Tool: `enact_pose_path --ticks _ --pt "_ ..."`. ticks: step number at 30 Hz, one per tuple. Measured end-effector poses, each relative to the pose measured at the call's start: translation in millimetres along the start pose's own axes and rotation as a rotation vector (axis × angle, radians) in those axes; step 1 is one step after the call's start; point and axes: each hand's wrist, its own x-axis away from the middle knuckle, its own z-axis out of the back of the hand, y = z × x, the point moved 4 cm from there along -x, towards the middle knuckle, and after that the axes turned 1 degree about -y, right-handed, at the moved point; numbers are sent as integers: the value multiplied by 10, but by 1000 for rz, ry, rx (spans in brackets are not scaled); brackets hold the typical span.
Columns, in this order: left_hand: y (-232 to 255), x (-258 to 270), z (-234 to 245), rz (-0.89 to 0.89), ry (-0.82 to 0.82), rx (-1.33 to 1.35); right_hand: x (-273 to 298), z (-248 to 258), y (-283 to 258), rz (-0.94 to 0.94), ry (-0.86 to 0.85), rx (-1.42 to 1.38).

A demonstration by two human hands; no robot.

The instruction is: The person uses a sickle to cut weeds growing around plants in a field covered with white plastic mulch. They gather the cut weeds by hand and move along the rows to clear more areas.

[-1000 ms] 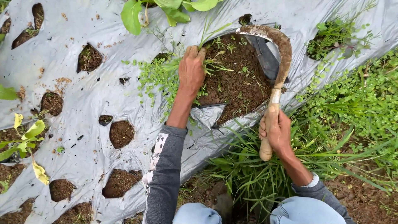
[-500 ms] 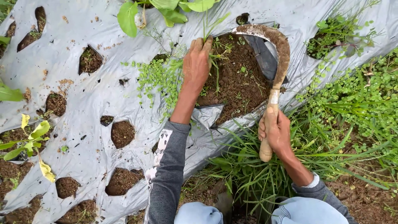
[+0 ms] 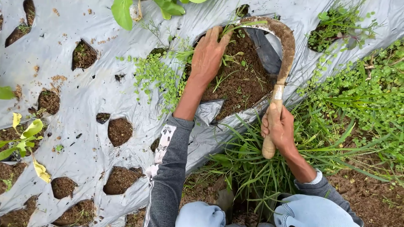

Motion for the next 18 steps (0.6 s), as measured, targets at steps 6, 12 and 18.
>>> enact_pose_path --ticks 6,12,18 --pt "-31 -74 -112 -65 -119 175 31 -13 -29 -16 -10 -6" --pt "46 79 40 84 -123 620 45 43 -49 18 15 -46" --pt "143 -230 -359 187 86 555 52 47 -42 1 26 -28"
